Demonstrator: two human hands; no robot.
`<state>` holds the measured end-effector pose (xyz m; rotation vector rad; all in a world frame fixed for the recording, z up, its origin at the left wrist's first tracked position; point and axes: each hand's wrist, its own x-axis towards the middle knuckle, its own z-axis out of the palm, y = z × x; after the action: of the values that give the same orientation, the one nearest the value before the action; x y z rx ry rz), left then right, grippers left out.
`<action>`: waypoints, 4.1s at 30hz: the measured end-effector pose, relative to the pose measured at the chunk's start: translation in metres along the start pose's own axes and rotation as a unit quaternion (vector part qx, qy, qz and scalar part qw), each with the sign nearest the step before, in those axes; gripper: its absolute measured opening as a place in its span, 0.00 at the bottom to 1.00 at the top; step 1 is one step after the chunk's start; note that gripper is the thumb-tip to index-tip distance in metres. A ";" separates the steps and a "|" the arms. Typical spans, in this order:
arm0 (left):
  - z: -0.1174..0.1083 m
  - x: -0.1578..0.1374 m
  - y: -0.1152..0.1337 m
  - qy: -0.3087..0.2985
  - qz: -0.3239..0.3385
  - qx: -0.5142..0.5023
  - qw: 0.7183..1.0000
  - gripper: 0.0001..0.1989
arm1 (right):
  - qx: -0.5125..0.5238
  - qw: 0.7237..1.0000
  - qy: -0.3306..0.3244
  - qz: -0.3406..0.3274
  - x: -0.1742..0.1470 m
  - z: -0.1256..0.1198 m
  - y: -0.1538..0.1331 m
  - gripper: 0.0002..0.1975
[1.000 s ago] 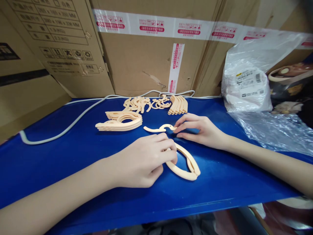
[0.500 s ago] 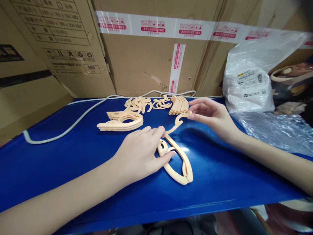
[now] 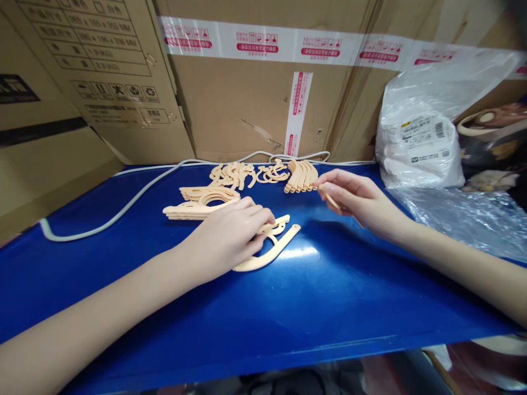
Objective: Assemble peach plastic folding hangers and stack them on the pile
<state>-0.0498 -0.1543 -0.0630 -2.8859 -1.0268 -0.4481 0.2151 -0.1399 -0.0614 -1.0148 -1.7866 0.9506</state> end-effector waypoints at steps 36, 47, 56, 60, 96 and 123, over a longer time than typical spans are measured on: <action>0.009 -0.002 0.022 0.004 0.039 -0.055 0.998 0.16 | -0.269 0.943 -0.191 -0.051 -0.008 0.007 -0.005 0.20; 0.016 0.001 0.017 -0.049 0.010 -0.116 0.992 0.11 | -0.348 0.920 -0.157 -0.089 -0.010 0.009 -0.004 0.20; 0.013 0.002 0.020 0.002 -0.052 -0.200 0.978 0.09 | -0.343 0.917 -0.187 -0.075 -0.013 0.016 -0.008 0.16; 0.013 0.002 0.021 0.005 -0.049 -0.200 0.979 0.09 | -0.327 0.922 -0.194 -0.068 -0.014 0.016 -0.010 0.16; 0.020 -0.002 0.022 -0.007 -0.011 -0.112 0.994 0.15 | -0.555 0.785 -0.108 -0.254 -0.026 0.021 -0.004 0.23; 0.022 -0.003 0.018 -0.031 0.017 -0.088 0.996 0.18 | -0.457 0.853 -0.107 -0.227 -0.026 0.024 0.000 0.16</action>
<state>-0.0348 -0.1672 -0.0842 -3.0849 -0.9923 -0.4732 0.2018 -0.1680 -0.0778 -0.9490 -2.5936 -0.1562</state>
